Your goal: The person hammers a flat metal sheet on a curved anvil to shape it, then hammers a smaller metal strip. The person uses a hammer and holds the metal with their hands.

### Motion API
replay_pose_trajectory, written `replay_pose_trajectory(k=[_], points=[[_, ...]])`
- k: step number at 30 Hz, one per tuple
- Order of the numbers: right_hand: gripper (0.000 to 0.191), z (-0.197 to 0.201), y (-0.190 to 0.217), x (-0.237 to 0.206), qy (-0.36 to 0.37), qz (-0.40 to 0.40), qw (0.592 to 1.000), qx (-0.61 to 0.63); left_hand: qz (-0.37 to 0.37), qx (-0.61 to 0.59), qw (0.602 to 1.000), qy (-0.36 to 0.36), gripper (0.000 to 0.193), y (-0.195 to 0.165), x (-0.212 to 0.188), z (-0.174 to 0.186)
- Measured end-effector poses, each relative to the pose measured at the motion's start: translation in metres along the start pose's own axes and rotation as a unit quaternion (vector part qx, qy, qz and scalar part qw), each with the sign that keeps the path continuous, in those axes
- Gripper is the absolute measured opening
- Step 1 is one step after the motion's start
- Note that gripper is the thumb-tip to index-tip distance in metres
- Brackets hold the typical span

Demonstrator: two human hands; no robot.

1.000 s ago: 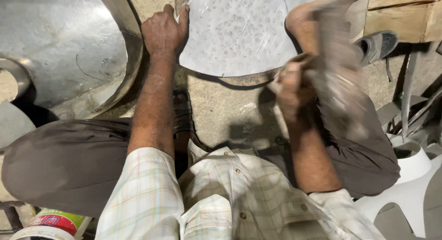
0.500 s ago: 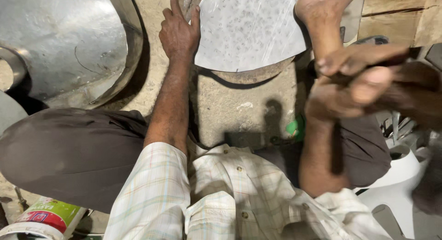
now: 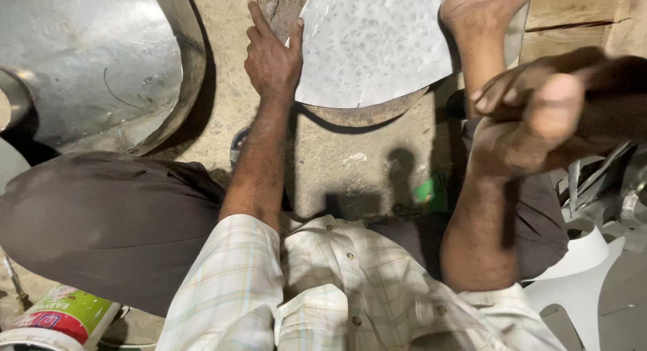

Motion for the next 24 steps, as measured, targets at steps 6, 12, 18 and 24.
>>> replay_pose_trajectory(k=[6, 12, 18, 24], points=[[0.039, -0.096, -0.082, -0.069, 0.158, -0.237, 0.949, -0.138, -0.012, 0.030, 0.999, -0.017, 0.096, -0.002, 0.000, -0.005], [0.023, -0.076, -0.045, -0.039, 0.160, -0.218, 0.956, -0.115, -0.008, 0.034, 0.999, 0.003, 0.085, -0.003, 0.003, -0.003], [0.040, -0.070, -0.014, 0.017, 0.017, -0.022, 0.971, 0.239, -0.026, 0.032, 0.999, 0.004, 0.075, -0.003, 0.010, -0.001], [0.030, -0.132, -0.108, -0.086, 0.220, -0.349, 0.899, -0.145, -0.045, 0.038, 0.998, -0.009, 0.059, 0.007, 0.029, 0.012]])
Point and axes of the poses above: each hand's wrist, its own x-axis towards the middle knuckle, its own z-axis out of the back of the hand, y = z × x, the point moved 4 cm from there along x, towards the middle knuckle
